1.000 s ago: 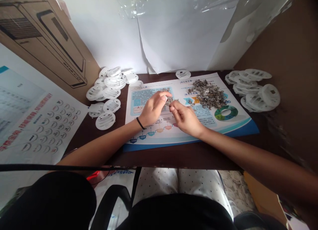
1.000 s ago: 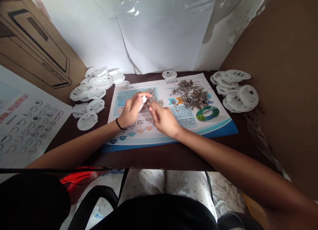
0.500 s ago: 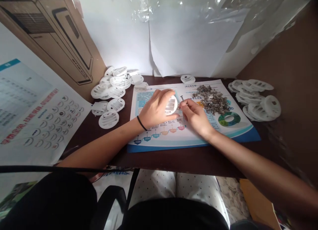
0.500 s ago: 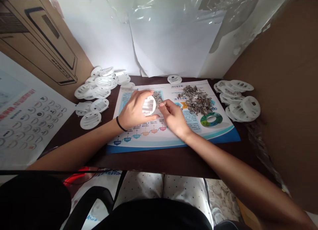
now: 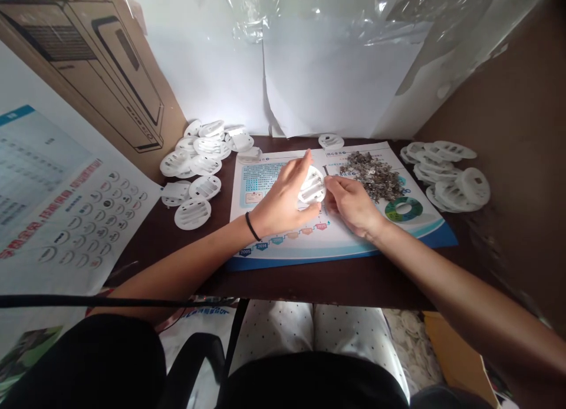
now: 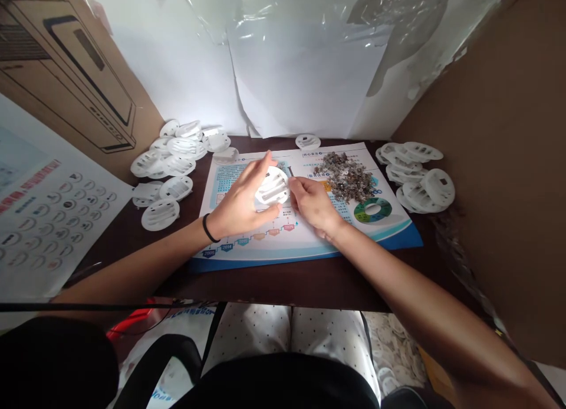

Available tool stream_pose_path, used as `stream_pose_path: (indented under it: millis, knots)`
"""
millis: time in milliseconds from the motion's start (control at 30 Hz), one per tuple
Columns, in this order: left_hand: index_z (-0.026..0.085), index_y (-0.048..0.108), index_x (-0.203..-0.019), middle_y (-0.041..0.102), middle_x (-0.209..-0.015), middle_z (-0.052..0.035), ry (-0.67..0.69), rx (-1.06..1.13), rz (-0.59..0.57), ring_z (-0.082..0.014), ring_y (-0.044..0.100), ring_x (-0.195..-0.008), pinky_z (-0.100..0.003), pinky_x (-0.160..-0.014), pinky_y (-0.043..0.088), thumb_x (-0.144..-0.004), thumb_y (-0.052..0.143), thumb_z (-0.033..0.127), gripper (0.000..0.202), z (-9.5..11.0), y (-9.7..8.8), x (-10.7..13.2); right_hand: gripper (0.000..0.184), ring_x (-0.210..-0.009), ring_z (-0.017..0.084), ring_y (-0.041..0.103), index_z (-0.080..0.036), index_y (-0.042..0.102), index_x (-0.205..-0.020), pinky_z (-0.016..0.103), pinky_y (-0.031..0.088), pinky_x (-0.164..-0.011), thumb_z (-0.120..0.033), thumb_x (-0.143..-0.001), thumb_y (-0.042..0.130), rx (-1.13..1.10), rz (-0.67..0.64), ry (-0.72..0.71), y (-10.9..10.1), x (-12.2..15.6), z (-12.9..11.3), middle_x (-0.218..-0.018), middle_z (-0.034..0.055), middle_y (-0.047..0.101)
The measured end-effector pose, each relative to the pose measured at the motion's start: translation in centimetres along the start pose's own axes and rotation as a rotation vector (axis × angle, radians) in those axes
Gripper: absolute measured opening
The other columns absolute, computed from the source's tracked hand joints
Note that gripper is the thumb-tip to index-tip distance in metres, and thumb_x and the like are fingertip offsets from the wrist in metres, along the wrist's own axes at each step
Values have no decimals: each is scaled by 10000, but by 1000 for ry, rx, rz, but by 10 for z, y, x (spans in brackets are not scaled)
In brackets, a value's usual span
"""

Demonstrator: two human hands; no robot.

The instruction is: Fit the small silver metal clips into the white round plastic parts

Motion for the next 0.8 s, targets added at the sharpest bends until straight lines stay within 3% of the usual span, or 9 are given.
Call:
stream_pose_path:
  millis: [167,300,533,800]
  knots:
    - [230,342,-1430,543,-1304,-129,-59,105,66,-287,543,-1178,-424,-937,528,-745,739,352,801,-7,-9,-1,435,-425,62,218,-234,316,-598,252,206,-414,-451,-866,580,-170,-139,157,13,1,9,-497,-81,270]
    - [237,477,-1315,579,-1273,-104,-66,84,110,-278,563,-1170,-438,-1000,495,-728,757,386,668,-8,-15,0,461,-447,62,155,-242,274,-606,253,178,-405,-460,-843,604,-219,-196,170,16,2,6,-528,-88,203]
    - [264,470,-1320,579,-1267,-94,-56,61,120,-282,563,-1176,-450,-989,503,-714,771,397,690,-9,-14,1,413,-425,54,235,-228,362,-626,249,196,-407,-435,-815,665,-220,-208,158,16,1,8,-507,-84,307]
    - [222,488,-1207,589,-1242,-98,-39,72,190,-247,591,-1123,-392,-934,523,-695,783,322,599,-6,-16,6,432,-438,57,309,-209,453,-646,249,235,-430,-553,-791,671,-58,-188,49,13,4,-3,-500,-70,380]
Point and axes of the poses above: each hand's wrist, its own x-axis away from the middle knuckle, its own y-axis out of the palm, z = x × y, the point moved 10 cm from there along -x, towards the middle knuckle
